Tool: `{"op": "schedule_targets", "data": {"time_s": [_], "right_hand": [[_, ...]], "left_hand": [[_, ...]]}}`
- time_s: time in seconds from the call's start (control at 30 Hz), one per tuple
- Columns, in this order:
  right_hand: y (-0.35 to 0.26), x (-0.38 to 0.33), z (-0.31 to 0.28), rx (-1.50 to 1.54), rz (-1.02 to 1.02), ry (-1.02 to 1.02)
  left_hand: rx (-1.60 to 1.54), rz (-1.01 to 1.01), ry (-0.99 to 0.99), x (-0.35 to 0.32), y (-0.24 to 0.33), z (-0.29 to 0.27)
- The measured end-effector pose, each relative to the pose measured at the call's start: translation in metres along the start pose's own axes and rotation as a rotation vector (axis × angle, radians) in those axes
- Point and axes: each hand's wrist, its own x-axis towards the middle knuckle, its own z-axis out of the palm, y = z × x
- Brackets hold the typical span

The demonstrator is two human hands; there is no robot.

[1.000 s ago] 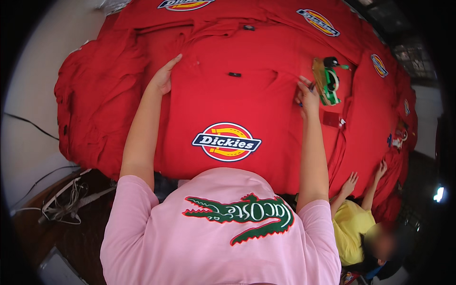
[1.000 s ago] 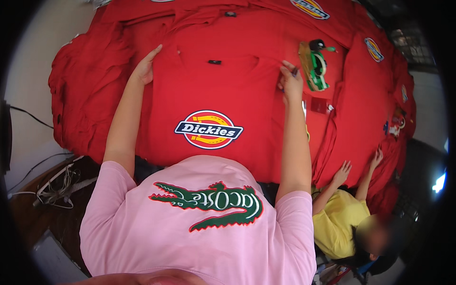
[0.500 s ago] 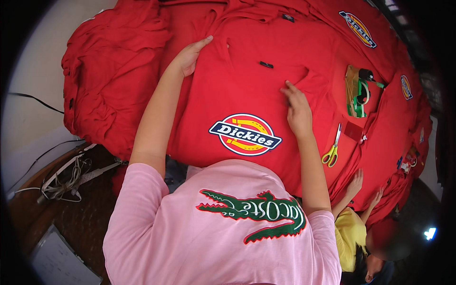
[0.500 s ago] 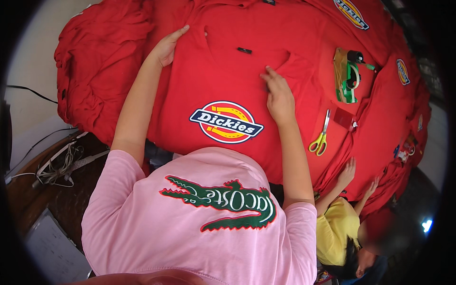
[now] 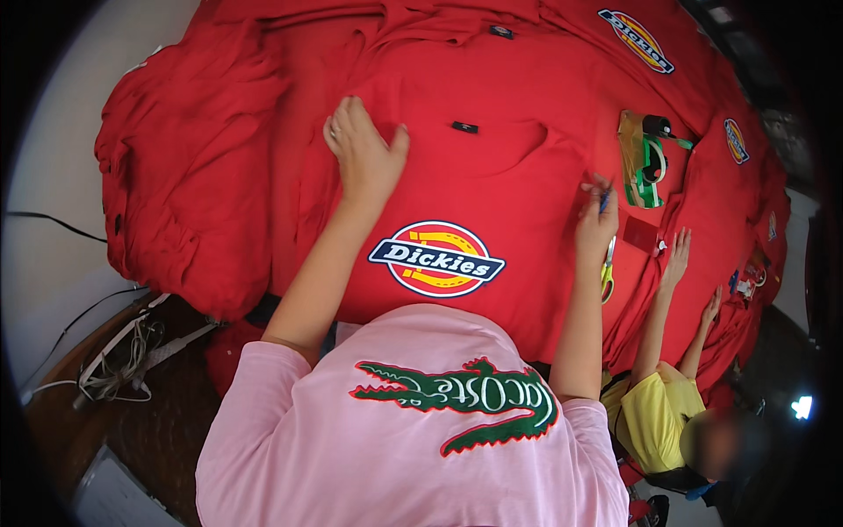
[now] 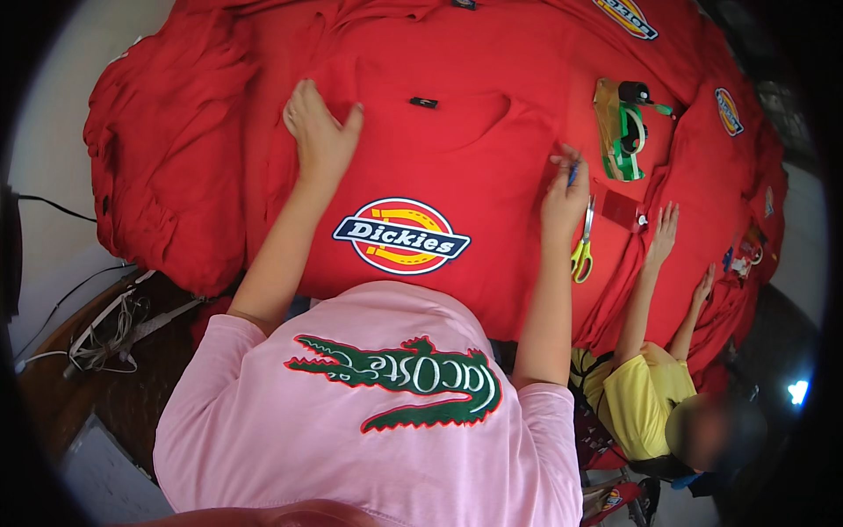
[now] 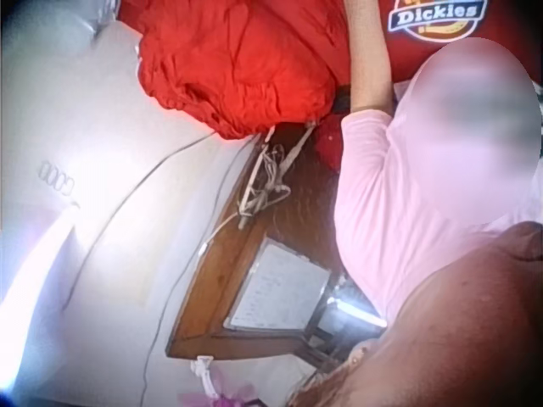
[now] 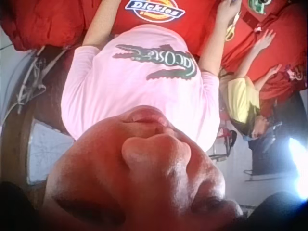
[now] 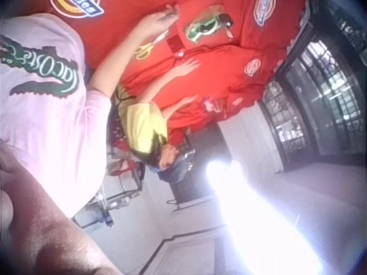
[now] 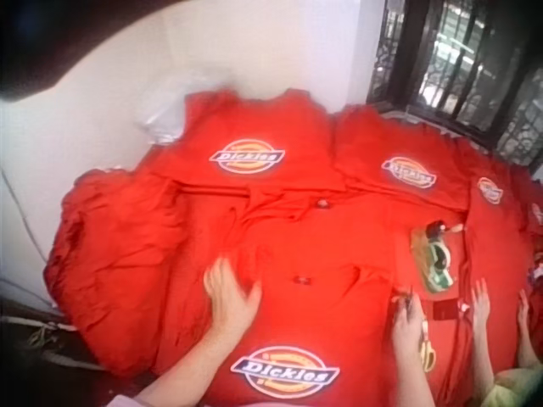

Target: The person trims loose threads from red shirts using a small pair of snips and folds the shirts one at a time.

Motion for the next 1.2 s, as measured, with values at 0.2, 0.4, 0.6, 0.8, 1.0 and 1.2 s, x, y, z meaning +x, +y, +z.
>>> {"op": "schedule_targets", "data": {"time_s": [0.2, 0.4, 0.6, 0.8, 1.0, 1.2], "right_hand": [[0.014, 0.006, 0.010, 0.003, -0.034, -0.006], [-0.026, 0.043, 0.010, 0.086, -0.020, 0.061], [-0.060, 0.041, 0.032, 0.266, 0.019, 0.016], [-0.074, -0.013, 0.001, 0.017, -0.116, -0.051], [-0.110, -0.082, -0.019, 0.047, -0.075, -0.134], [-0.137, -0.122, -0.030, 0.079, -0.114, -0.186]], "left_hand": [[0.156, -0.045, -0.120, -0.014, 0.008, 0.014], [-0.263, 0.170, -0.004, 0.032, 0.065, -0.006], [-1.138, -0.611, -0.859, 0.022, 0.153, 0.102], [-1.415, -0.591, -0.757, -0.003, 0.168, 0.105], [-1.471, -0.383, -0.910, -0.042, 0.152, -0.007], [-1.548, -0.333, -0.881, -0.080, 0.140, -0.058]]}}
